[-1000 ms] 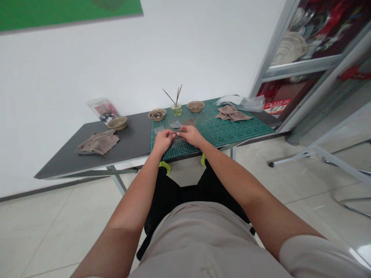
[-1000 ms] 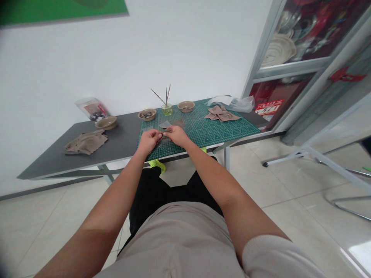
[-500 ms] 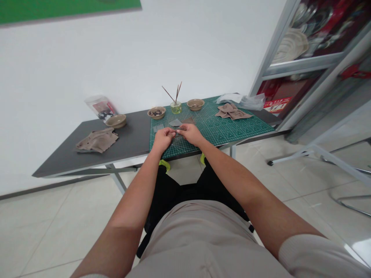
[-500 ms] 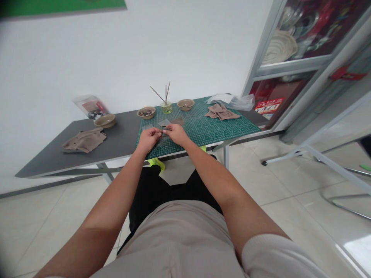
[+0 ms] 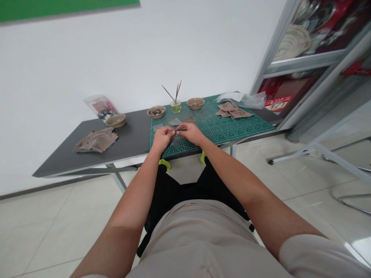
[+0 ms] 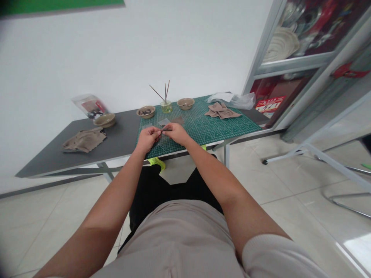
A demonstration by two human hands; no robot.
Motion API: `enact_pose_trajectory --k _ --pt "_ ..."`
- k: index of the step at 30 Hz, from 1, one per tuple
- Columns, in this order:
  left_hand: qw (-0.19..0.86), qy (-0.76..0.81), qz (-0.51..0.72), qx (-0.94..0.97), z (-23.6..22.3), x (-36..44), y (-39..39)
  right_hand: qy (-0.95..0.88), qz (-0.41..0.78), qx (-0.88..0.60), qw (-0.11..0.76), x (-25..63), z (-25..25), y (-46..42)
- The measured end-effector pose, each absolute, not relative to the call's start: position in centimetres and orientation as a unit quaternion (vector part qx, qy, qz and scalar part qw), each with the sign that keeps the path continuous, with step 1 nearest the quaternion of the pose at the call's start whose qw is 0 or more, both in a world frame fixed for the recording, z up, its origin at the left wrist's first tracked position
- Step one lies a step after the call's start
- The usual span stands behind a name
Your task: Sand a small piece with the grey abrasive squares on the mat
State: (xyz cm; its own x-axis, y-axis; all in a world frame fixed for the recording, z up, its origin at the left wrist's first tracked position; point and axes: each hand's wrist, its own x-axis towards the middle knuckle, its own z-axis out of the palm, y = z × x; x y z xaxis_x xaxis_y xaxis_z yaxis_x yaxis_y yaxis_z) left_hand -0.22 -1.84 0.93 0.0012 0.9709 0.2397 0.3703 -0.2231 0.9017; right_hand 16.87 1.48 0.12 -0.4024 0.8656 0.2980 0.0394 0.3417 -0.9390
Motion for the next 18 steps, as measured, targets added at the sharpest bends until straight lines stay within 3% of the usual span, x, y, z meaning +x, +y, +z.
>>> enact_pose_trajectory --k 7,18 --pt "0.373 0.506 0.465 0.623 1.18 -0.15 -2.0 -0.666 0.497 -0.329 0.448 16.84 -0.21 1.82" --pt "0.34 0.526 0.456 0.632 0.81 -0.18 -1.65 -0.692 0.476 -0.331 0.43 16.82 -0.08 1.73"
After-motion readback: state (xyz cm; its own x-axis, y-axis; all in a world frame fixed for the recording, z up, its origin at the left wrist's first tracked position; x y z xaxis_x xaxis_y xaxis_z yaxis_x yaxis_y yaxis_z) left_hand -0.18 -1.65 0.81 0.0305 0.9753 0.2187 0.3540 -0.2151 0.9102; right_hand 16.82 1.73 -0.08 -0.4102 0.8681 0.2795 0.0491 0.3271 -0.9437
